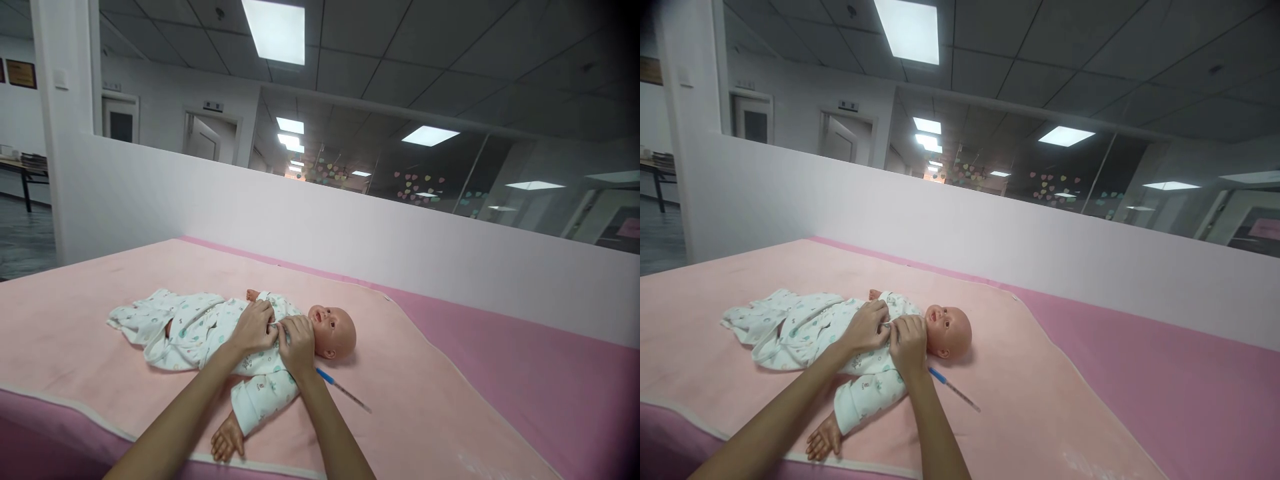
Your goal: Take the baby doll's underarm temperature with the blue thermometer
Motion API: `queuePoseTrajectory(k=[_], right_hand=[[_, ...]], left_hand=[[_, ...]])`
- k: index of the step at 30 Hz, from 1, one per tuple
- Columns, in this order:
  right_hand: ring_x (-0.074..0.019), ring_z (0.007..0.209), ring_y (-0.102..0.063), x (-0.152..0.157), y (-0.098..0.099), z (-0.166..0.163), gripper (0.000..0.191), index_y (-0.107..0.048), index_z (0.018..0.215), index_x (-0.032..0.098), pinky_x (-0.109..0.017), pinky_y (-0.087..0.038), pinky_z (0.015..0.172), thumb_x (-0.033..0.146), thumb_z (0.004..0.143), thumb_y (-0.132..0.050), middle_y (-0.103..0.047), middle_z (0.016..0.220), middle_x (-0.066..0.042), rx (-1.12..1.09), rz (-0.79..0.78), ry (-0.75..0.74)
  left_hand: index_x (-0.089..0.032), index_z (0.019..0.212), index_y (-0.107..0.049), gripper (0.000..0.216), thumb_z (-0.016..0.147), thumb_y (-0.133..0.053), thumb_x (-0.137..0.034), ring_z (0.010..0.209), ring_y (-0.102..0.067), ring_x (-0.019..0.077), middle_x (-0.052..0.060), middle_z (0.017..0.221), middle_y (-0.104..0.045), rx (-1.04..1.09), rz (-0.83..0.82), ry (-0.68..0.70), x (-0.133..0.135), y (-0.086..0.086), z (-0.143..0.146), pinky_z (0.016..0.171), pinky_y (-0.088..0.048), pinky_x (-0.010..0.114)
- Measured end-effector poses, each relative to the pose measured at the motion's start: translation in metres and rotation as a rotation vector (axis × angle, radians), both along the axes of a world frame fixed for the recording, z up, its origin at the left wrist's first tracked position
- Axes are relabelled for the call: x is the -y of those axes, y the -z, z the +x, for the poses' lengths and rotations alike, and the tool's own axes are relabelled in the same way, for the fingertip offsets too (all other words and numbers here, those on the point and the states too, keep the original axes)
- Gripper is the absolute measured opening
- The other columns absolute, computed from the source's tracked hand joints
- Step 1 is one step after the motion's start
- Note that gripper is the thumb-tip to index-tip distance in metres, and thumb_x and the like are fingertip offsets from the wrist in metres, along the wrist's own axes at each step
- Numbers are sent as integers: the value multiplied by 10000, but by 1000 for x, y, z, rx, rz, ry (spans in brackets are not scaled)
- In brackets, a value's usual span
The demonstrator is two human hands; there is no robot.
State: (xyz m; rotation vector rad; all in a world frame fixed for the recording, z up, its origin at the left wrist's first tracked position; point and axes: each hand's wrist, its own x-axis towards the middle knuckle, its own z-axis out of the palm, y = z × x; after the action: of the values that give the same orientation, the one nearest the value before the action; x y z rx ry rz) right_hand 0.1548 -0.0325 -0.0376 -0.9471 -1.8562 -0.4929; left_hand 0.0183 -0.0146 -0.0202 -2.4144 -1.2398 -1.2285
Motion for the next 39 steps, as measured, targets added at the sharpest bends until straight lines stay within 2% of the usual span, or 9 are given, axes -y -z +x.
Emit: queuePoseTrajectory(k=[7,13,18,22,30,39], right_hand=[[-176,793,-503,1,-2,0,82,-591,774,201,-328,-364,750,174,792,-515,-598,791,-29,-44,-24,-47],[-172,769,-511,2,-2,-2,66,-594,778,205,-313,-376,719,175,773,-535,-602,778,-21,-78,-36,-47],[-174,774,-515,2,-1,-2,82,-591,788,208,-312,-373,717,187,806,-514,-606,785,-23,-64,-26,-31],[-176,777,-511,0,1,-1,106,-581,789,207,-317,-363,726,179,830,-487,-611,778,-21,-38,-36,-38],[-170,770,-493,-1,4,0,117,-568,780,199,-315,-348,730,168,840,-472,-606,773,-16,-1,-46,-25],[-161,731,-480,-2,3,-1,136,-558,749,193,-309,-336,715,191,852,-468,-597,728,-12,11,-41,8]], left_hand=[[-196,636,-413,87,599,-435,-120,718,-470,187,31,729,-487,109,5,-72,1,-2,0,678,-371,318],[-197,623,-411,85,609,-416,-113,717,-482,173,17,724,-497,192,-69,48,3,-5,-1,689,-392,301],[-201,605,-379,93,593,-426,-122,652,-473,161,-5,642,-497,241,-91,72,3,-6,-1,642,-388,286],[-202,586,-381,105,592,-431,-110,607,-473,148,-20,603,-527,235,-96,64,3,-7,-2,638,-388,280],[-202,566,-402,104,594,-448,-113,619,-498,151,-20,576,-539,189,-1,59,4,-9,-4,779,-381,316],[-200,497,-349,152,560,-469,-130,595,-457,158,-13,500,-476,172,-17,85,4,-6,-3,690,-378,305]])
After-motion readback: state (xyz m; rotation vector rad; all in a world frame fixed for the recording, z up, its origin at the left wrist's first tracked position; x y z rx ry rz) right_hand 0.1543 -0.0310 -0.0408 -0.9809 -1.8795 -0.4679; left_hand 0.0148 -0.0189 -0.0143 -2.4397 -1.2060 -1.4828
